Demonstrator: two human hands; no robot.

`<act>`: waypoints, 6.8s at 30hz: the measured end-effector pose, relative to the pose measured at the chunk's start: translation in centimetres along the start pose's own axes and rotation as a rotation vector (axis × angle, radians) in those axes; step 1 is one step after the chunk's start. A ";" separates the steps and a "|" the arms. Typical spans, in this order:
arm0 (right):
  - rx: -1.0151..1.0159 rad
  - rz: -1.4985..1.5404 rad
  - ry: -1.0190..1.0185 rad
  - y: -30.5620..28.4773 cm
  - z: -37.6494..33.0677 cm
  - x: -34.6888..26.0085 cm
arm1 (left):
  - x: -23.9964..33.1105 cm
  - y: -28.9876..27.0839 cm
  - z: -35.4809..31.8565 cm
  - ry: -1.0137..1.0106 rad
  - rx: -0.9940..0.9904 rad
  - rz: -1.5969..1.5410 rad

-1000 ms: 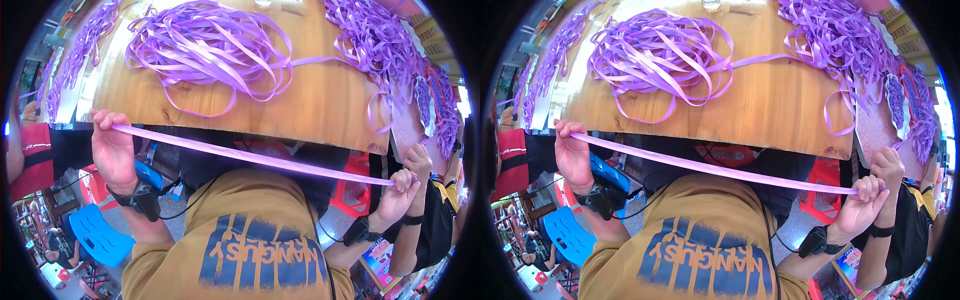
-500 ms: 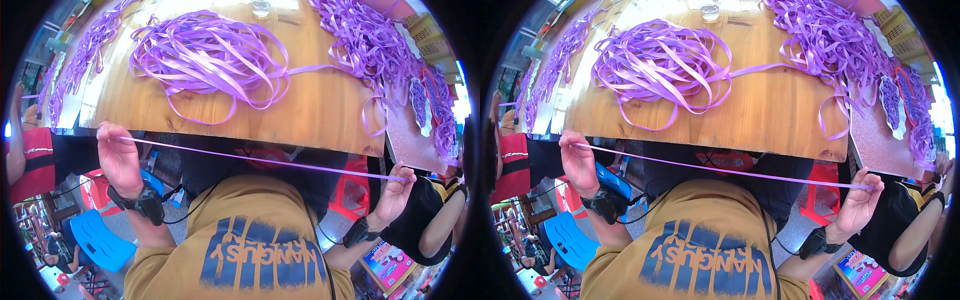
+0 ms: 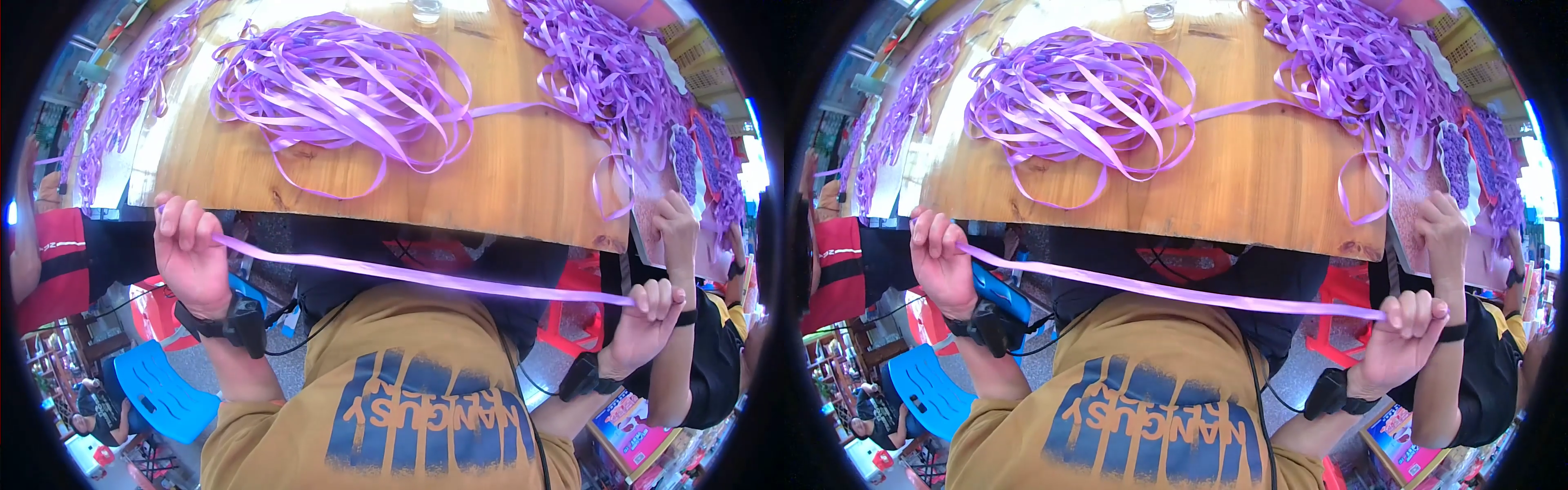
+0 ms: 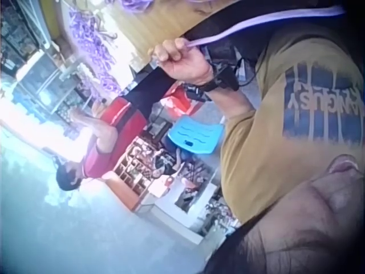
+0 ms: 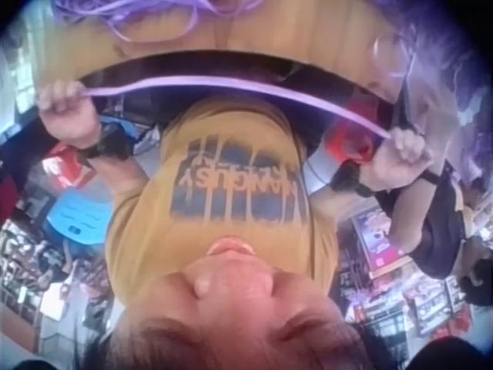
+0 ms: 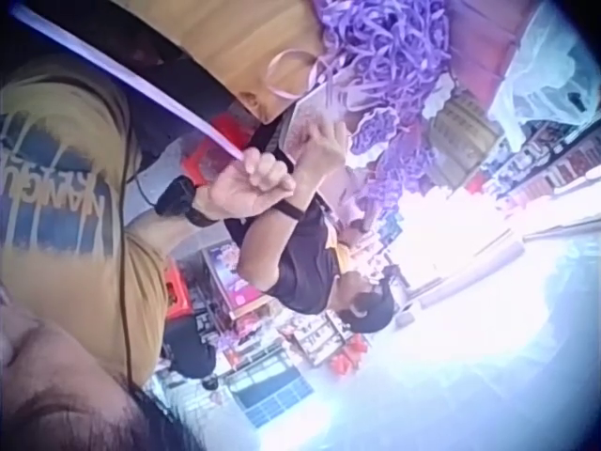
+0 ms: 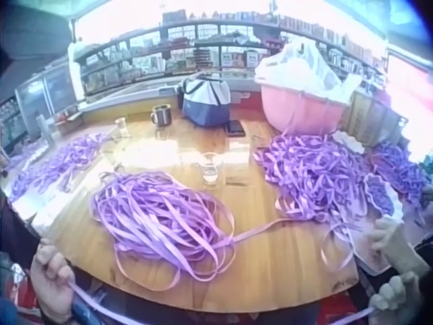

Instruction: The person ties a series of knots in a purple ribbon by hand, pulling the ribbon taut to secure each knot before placing it back on the table.

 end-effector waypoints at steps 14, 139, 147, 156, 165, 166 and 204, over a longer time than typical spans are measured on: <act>-0.578 -0.495 0.584 8.7 -0.7 11.4 | -12.9 11.1 -2.4 -0.782 -0.622 0.514; -0.670 -1.095 0.111 9.3 -0.9 13.2 | -15.1 9.4 -2.4 -0.134 -0.879 1.095; -0.297 -0.638 0.803 9.7 -1.1 12.7 | -14.9 9.0 -1.3 0.063 -1.096 1.283; -0.262 -0.571 0.920 9.3 -0.1 10.6 | -12.1 9.9 -1.1 -0.721 -0.402 0.765; -0.265 -0.524 0.715 8.5 -0.1 8.7 | -10.5 10.5 0.8 -0.648 -0.267 0.721; -0.227 -0.554 0.680 8.8 -0.1 8.9 | -10.5 10.6 0.8 -0.647 -0.255 0.722; -0.197 -1.963 -0.138 2.7 2.0 6.3 | -9.5 7.3 10.9 -0.260 -0.513 2.056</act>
Point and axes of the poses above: each hand's wrist, its own z-axis towards the middle knuckle, its own y-axis out of the palm, x = y × z, the point moved 1 cm from there along z, towards the middle knuckle, and after that the axes turned 6 degrees about -x, right-handed, at the moved point
